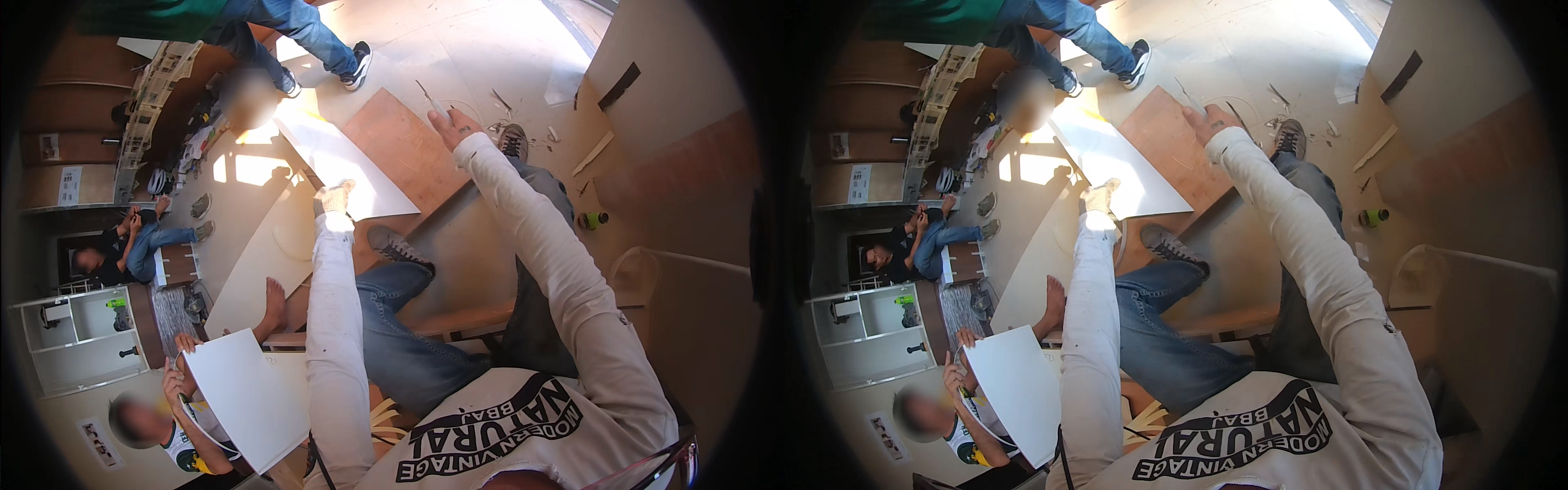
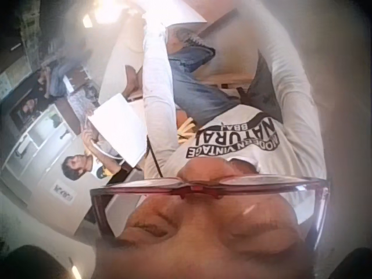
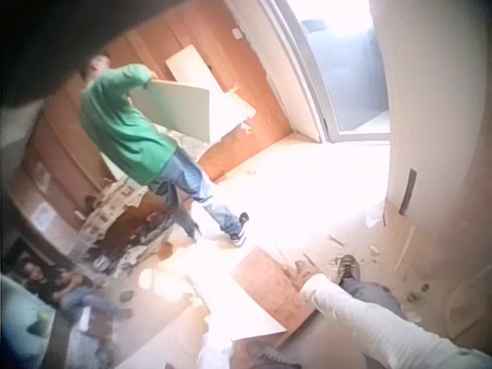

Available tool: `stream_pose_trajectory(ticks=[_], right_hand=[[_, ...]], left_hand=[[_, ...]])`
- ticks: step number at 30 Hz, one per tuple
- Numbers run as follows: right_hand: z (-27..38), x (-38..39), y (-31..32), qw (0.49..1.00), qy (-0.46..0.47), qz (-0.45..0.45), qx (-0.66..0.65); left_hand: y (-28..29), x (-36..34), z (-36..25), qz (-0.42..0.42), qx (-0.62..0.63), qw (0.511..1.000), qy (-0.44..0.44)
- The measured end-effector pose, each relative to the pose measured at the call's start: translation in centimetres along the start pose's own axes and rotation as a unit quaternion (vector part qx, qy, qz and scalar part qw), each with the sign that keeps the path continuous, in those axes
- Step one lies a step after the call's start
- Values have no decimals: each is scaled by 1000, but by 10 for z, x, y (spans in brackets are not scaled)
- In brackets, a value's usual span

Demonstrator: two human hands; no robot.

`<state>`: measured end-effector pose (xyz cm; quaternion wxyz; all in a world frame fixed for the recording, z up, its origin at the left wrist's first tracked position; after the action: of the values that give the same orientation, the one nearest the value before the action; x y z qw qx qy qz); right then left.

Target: The person sits on the floor and uses a utility knife to cut a white rectangular board. They score the board along a straight line, snap it apart, and then cut the separated pieces further. Other people are visible in the background, also handling similar boards.

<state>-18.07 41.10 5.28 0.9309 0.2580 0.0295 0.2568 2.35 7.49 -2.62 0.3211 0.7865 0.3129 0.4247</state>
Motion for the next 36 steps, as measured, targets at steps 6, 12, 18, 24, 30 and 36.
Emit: stream_pose_trajectory(ticks=[6, 12, 18, 24, 30, 36], right_hand=[[-55, -6, -99, 994, -14, 82, 66], [-111, 39, -214, 674, 68, 643, 357], [-138, 47, -184, 956, -131, 216, 151], [-153, 69, -238, 983, -114, 140, 28], [-148, 53, -272, 980, -105, 163, 35], [-133, 59, -279, 981, -78, 173, 48]], left_hand=[[-4, -21, -4, -66, -224, 968, 88], [4, -3, -24, -20, -341, 940, -7], [38, 20, -27, -77, 23, 995, 64], [36, 22, -19, -76, 125, 989, 35], [31, 13, -9, -121, 270, 953, 65], [28, 24, -23, -94, 301, 948, 52]])
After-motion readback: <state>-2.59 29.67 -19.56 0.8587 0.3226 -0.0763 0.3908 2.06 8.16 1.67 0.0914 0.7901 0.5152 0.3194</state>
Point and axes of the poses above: each hand's wrist, its own x-axis away from the middle knuckle, its own y-axis out of the back of the hand, z = x × y, the point moved 8 cm from there along -x, towards the middle knuckle, and after that the axes turned 13 degrees about y, right-handed, at the moved point
